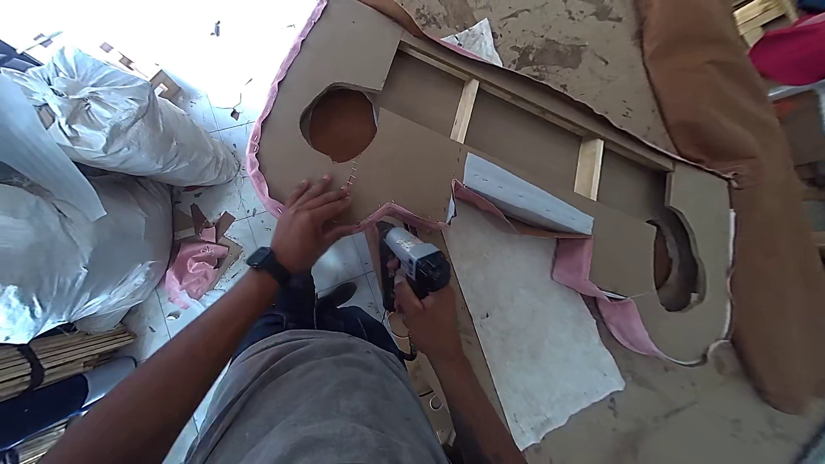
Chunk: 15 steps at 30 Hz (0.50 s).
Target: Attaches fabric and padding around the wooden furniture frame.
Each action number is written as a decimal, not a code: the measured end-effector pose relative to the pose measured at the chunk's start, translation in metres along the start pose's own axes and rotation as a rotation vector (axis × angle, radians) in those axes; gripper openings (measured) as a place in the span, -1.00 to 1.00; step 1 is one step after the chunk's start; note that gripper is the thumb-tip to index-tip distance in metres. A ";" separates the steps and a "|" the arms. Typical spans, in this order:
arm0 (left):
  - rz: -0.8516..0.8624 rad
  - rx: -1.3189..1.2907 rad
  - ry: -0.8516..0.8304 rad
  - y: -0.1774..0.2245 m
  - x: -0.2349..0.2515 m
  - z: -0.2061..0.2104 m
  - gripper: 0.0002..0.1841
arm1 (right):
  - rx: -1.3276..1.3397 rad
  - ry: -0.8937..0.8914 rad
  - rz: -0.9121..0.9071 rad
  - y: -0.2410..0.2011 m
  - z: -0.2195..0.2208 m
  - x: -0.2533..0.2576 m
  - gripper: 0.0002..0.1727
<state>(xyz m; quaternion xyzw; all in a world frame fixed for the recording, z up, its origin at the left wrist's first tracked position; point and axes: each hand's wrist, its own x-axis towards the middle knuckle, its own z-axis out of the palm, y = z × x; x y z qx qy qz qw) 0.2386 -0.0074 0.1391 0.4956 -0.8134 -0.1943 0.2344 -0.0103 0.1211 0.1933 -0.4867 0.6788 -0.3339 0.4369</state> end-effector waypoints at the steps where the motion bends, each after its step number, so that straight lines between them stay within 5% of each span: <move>1: 0.019 -0.017 -0.003 -0.012 -0.005 -0.012 -0.50 | 0.022 0.006 0.001 0.000 -0.003 -0.003 -0.74; 5: -0.006 -0.002 0.017 -0.036 -0.024 -0.040 -0.56 | 0.027 0.016 0.022 0.011 -0.001 -0.011 -0.76; 15: 0.033 0.033 -0.068 -0.027 -0.009 -0.021 -0.56 | 0.027 -0.040 0.014 0.002 0.030 -0.021 -0.73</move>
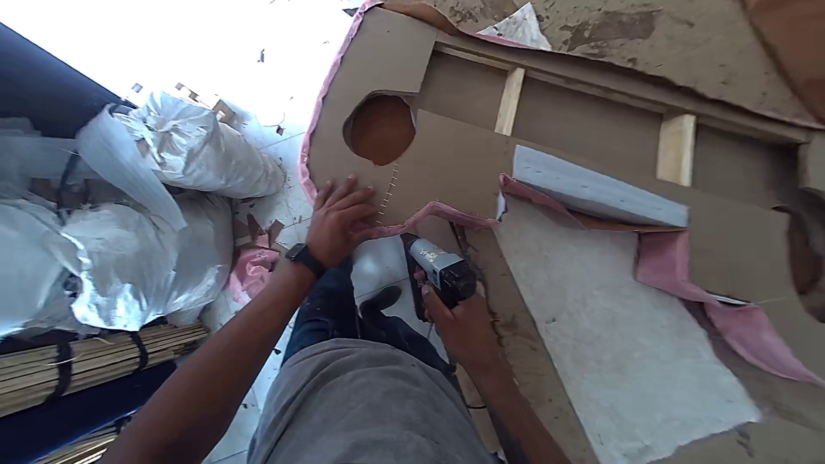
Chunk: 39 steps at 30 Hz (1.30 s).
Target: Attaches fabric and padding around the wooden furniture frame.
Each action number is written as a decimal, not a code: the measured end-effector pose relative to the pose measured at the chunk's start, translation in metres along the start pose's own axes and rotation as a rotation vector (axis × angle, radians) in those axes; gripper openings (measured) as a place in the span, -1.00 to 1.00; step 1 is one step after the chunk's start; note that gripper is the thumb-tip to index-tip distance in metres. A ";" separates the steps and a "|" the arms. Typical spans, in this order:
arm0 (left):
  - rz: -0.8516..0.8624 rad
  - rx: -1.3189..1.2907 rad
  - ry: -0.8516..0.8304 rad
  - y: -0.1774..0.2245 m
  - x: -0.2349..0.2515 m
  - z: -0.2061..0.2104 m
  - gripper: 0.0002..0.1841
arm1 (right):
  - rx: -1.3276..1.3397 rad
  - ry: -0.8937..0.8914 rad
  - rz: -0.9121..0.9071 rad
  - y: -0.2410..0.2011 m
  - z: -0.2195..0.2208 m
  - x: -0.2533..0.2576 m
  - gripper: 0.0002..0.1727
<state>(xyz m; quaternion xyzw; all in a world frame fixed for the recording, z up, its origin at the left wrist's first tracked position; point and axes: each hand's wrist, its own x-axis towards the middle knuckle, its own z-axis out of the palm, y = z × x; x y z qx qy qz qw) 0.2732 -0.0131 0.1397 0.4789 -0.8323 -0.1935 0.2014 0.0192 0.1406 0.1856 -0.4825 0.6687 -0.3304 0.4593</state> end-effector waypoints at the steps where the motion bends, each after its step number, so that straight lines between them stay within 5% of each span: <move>1: 0.001 0.008 -0.019 -0.004 0.003 -0.003 -0.54 | 0.005 -0.004 0.001 -0.002 0.004 0.000 -0.72; 6: -0.029 0.161 -0.242 -0.010 0.028 -0.013 -0.10 | -0.031 0.018 0.046 -0.008 0.024 -0.006 -0.73; 10: 0.002 0.205 -0.330 -0.017 0.037 -0.016 -0.28 | 0.013 0.077 0.076 -0.014 0.049 -0.009 -0.73; 19: 0.076 0.256 -0.353 -0.022 0.036 -0.013 -0.29 | 0.021 0.236 0.169 -0.045 0.099 -0.009 -0.80; 39: 0.064 0.140 -0.330 -0.026 0.038 -0.016 -0.33 | -0.255 0.287 0.322 -0.084 0.123 -0.002 -0.77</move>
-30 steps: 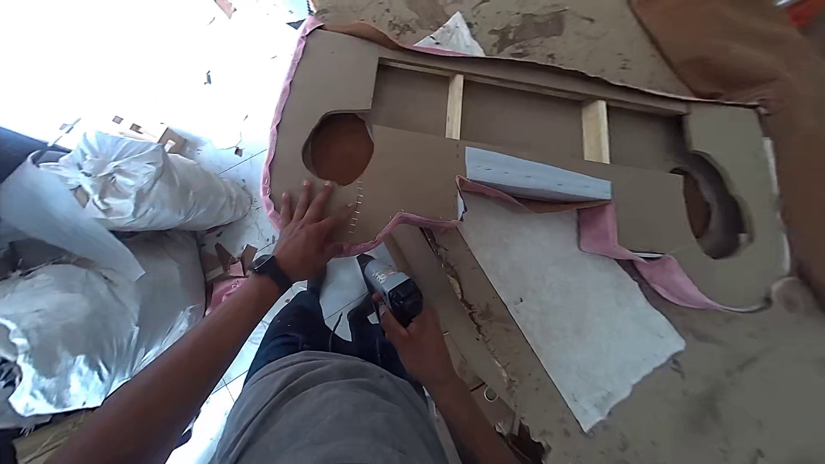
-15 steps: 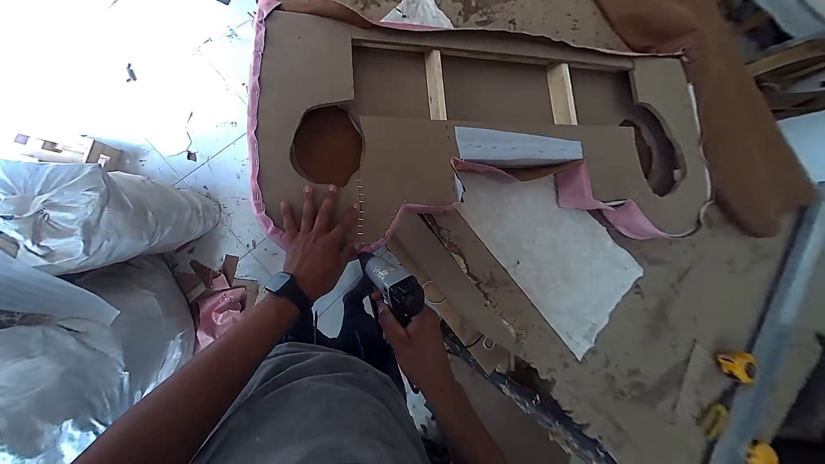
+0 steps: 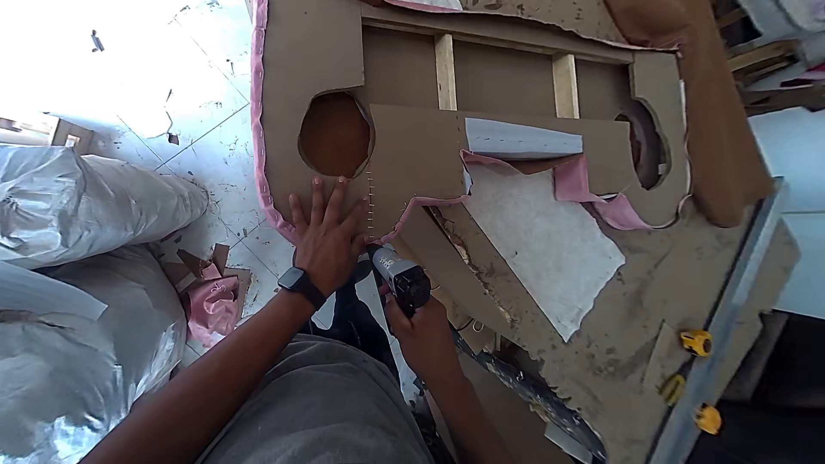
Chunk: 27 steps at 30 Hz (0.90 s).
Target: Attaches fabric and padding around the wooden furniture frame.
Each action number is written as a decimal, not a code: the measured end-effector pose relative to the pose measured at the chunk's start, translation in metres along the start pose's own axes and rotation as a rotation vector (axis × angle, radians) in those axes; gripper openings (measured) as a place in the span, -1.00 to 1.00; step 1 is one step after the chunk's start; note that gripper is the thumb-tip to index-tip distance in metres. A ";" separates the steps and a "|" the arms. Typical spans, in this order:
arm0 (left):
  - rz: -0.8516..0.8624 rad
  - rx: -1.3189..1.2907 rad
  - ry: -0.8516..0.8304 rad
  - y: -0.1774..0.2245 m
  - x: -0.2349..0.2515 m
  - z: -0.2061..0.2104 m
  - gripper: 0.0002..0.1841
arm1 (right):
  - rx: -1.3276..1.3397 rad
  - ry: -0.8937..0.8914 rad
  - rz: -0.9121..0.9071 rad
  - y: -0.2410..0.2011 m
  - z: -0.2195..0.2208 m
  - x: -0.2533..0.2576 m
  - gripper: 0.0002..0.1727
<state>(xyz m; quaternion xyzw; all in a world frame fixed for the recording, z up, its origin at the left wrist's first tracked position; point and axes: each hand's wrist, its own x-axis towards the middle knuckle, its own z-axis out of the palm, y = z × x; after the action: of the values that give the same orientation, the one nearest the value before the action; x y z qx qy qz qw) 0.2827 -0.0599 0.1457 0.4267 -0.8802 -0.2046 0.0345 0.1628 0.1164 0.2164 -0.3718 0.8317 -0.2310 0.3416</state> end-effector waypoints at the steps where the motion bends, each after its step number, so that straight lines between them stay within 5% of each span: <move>1: -0.006 -0.031 0.005 -0.003 0.000 -0.006 -0.37 | -0.026 -0.008 0.011 -0.003 -0.001 0.000 -0.77; 7: -0.051 -0.329 0.186 -0.071 -0.008 -0.072 -0.49 | 0.003 -0.061 0.075 -0.016 -0.010 0.001 -0.78; 14: -0.211 -0.314 0.239 -0.155 -0.045 -0.082 -0.47 | 0.191 -0.033 0.008 -0.016 -0.012 -0.017 -0.77; 27: -0.303 -0.607 0.128 -0.114 -0.092 -0.021 -0.57 | -0.011 -0.093 0.072 -0.033 0.002 -0.005 -0.77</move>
<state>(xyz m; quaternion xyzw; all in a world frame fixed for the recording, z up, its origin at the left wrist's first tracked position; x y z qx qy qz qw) 0.4298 -0.0591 0.1307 0.5347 -0.7020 -0.4328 0.1841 0.1821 0.0995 0.2379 -0.3539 0.8291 -0.1965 0.3856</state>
